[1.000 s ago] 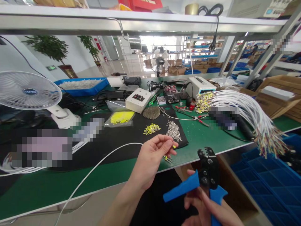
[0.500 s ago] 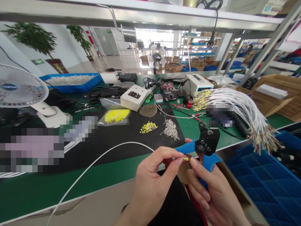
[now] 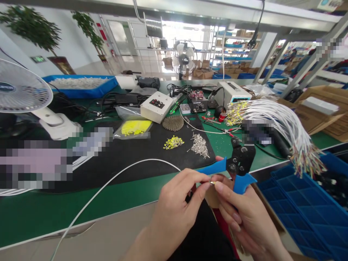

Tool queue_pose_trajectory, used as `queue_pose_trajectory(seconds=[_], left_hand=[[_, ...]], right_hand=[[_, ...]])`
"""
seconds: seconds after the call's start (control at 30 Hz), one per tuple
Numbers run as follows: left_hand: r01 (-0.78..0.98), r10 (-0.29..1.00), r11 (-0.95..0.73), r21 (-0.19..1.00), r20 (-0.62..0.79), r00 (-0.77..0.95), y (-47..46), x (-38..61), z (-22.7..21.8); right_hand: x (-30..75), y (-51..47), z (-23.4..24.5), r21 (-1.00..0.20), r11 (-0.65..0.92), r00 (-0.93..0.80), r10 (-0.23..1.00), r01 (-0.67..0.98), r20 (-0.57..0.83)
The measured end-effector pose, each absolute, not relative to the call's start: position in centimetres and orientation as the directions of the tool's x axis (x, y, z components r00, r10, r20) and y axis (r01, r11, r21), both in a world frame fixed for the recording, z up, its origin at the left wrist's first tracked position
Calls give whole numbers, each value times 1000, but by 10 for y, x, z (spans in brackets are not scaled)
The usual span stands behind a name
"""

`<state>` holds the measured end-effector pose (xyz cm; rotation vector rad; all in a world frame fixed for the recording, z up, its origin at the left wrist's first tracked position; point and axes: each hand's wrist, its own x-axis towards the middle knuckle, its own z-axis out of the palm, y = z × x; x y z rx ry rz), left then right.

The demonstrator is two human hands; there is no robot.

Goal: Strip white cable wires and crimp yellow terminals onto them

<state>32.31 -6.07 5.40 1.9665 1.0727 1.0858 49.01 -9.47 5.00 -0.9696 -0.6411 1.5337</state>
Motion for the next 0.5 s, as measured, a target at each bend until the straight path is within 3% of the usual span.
queue_pose_trajectory(seconds=[0.13, 0.23, 0.37, 0.5], left_hand=[[357, 870, -472, 806, 360, 337, -61, 313, 58], [325, 915, -393, 860, 330, 233, -55, 306, 62], [106, 981, -184, 977, 177, 74, -43, 306, 64], [-94, 988, -77, 993, 88, 126, -39, 317, 62]], right_hand=[[490, -94, 45, -825, -205, -5, 971, -527, -238], [493, -100, 37, -739, -271, -51, 951, -616, -306], [498, -115, 28, -542, -415, -365, 909, -731, -203], [499, -126, 30, -476, -609, -660, 747, -634, -78]])
